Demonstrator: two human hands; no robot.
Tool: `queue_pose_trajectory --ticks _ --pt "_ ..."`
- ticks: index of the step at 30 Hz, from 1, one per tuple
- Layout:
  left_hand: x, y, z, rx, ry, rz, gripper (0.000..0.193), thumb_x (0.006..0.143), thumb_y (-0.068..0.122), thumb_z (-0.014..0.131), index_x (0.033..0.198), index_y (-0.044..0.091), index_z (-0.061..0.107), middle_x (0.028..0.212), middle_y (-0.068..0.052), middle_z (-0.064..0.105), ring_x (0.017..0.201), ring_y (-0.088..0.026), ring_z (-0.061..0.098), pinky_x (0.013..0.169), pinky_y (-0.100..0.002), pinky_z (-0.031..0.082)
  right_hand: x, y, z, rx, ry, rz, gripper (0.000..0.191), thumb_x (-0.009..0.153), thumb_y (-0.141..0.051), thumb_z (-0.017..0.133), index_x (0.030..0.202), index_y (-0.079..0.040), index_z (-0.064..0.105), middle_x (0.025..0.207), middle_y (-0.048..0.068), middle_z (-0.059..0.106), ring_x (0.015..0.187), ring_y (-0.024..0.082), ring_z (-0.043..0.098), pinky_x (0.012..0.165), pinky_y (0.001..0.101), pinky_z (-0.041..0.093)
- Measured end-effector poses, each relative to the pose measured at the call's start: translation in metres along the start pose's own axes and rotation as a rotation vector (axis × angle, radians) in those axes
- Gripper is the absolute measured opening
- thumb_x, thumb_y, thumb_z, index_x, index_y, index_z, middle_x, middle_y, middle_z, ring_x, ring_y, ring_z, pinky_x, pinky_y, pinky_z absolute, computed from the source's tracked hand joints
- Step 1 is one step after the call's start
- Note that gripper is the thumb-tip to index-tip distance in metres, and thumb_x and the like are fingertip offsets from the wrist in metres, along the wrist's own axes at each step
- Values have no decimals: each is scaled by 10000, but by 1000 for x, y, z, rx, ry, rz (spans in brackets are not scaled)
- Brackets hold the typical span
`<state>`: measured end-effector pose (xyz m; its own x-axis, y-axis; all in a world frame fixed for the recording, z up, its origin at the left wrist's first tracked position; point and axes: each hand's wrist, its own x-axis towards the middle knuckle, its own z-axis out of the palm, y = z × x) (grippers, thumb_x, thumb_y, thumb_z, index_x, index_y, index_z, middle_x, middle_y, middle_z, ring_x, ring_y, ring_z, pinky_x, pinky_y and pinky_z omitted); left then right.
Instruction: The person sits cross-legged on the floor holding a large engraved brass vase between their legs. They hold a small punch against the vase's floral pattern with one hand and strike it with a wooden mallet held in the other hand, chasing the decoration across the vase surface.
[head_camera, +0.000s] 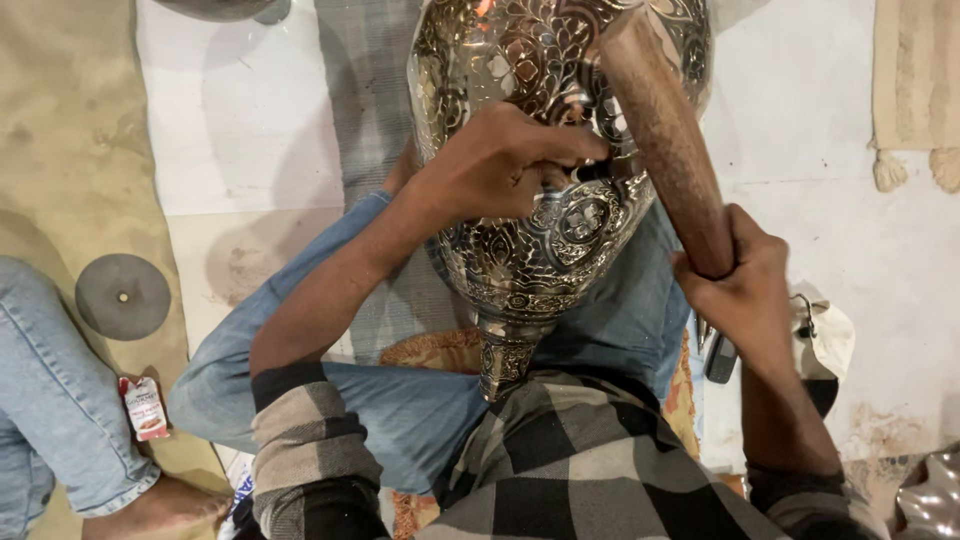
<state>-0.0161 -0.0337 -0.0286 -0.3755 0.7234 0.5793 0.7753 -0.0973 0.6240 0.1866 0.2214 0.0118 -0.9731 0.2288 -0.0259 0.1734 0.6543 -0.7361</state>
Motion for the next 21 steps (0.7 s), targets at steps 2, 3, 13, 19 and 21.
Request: queue_pose_trajectory --ticks 2,3,13,19,21 --pt "2 -2 4 51 -31 16 684 776 -167 548 1342 212 614 997 -36 794 771 -129 764 597 -265 593 0 6 9 161 -13 26 240 835 30 772 1033 11 637 787 29 647 682 63 570 604 243 456" --pt "3 -2 5 122 -75 7 716 753 -164 574 1361 210 623 928 -30 798 663 -142 730 500 -277 537 -1 10 16 243 -14 64 264 819 29 787 1042 3 648 775 23 648 673 53 578 601 232 455" --pt "6 -10 7 159 -93 50 726 812 -135 663 1415 262 590 825 24 769 625 -99 700 487 -254 520 -5 25 13 407 141 1 315 863 46 840 1128 13 674 892 37 701 741 99 670 670 251 557" --pt "7 -9 8 184 -177 -35 699 759 -78 687 1348 290 610 749 50 737 553 -74 654 493 -257 533 14 -4 -15 -285 82 -142 236 769 126 776 959 71 647 744 134 644 653 181 655 628 330 520" --pt "8 -6 6 187 -166 -17 656 797 -82 693 1350 263 624 777 51 745 598 -83 667 484 -261 518 16 -5 -14 120 147 -223 148 892 93 786 941 37 659 791 110 671 701 149 672 655 290 545"
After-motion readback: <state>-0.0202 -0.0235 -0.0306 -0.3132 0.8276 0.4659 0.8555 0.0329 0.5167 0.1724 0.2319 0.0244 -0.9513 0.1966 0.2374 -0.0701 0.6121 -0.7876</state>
